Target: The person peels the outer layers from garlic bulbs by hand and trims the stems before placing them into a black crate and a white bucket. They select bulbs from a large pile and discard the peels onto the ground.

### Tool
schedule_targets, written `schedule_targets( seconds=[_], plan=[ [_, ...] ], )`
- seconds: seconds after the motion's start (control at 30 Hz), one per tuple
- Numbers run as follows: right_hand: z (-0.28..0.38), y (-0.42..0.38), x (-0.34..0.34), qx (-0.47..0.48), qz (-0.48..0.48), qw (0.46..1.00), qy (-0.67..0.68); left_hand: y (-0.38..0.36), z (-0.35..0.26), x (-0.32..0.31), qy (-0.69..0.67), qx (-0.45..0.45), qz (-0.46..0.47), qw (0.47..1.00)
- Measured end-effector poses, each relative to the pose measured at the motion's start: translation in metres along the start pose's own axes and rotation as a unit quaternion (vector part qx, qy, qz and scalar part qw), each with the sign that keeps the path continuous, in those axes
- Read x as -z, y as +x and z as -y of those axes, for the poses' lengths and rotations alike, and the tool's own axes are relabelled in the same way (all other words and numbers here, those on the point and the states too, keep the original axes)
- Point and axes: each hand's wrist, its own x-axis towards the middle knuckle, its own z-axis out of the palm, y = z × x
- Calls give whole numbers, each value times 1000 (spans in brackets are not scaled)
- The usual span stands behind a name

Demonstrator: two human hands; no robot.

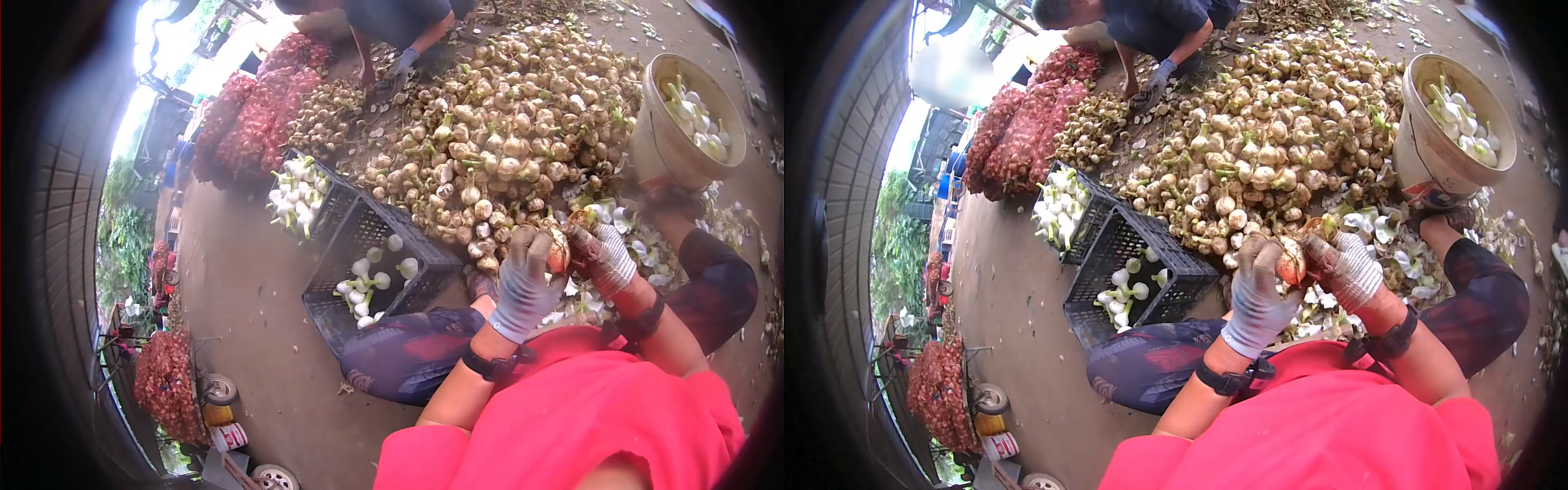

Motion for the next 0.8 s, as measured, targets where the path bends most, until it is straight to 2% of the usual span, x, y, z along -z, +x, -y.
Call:
schedule_targets(
  seconds=[0.13,0.2,0.23,0.27,0.3,0.33,0.37,0.4,0.43,0.47,0.5,0.53,0.57,0.6,0.63,0.67,0.7,0.73,0.8],
  plan=[
    [-1,-21,-3,-24,7,999,-23,-7,0,13,1,-46,26,999],
    [-12,-21,3,-31,19,999,-17,-7,-3,21,-38,-39,23,998],
    [-10,-21,7,-6,48,994,-94,-10,-6,24,-139,83,53,985],
    [-6,-26,3,1,32,995,-95,-12,-9,27,-234,203,85,947],
    [-3,-29,6,-11,59,996,-59,-2,-15,32,-466,367,100,799],
    [-2,-29,10,-21,90,996,-21,-7,-7,33,-581,408,88,699],
    [-1,-29,14,-121,134,975,126,-10,-8,28,-682,441,78,578],
    [-9,-26,17,-9,185,982,17,-14,-8,27,-762,466,63,445],
    [-16,-22,19,120,206,966,-103,-15,-2,28,-786,502,105,344],
    [-24,-19,22,242,197,930,-195,-16,-2,28,-786,505,107,340],
    [-22,-13,23,397,149,858,-292,-15,-3,28,-686,503,96,518],
    [-9,-23,12,184,180,958,-124,-13,-3,27,-557,478,82,674],
    [4,-33,1,-21,118,989,86,-18,10,18,-329,369,-16,869],
    [1,-32,0,-7,82,993,-88,-16,3,14,-330,370,-13,868],
    [-1,-28,0,31,99,966,-235,-14,-10,10,-292,294,4,910],
    [-3,-24,-1,67,117,916,-377,-14,-19,5,-251,216,17,944],
    [3,-28,-4,21,131,958,-253,-13,-15,-3,-266,269,24,925],
    [6,-27,0,21,131,958,-253,-12,-11,-2,-266,269,24,926],
    [8,-28,20,-144,156,975,-60,-8,-2,-1,-423,445,67,787]
  ],
)
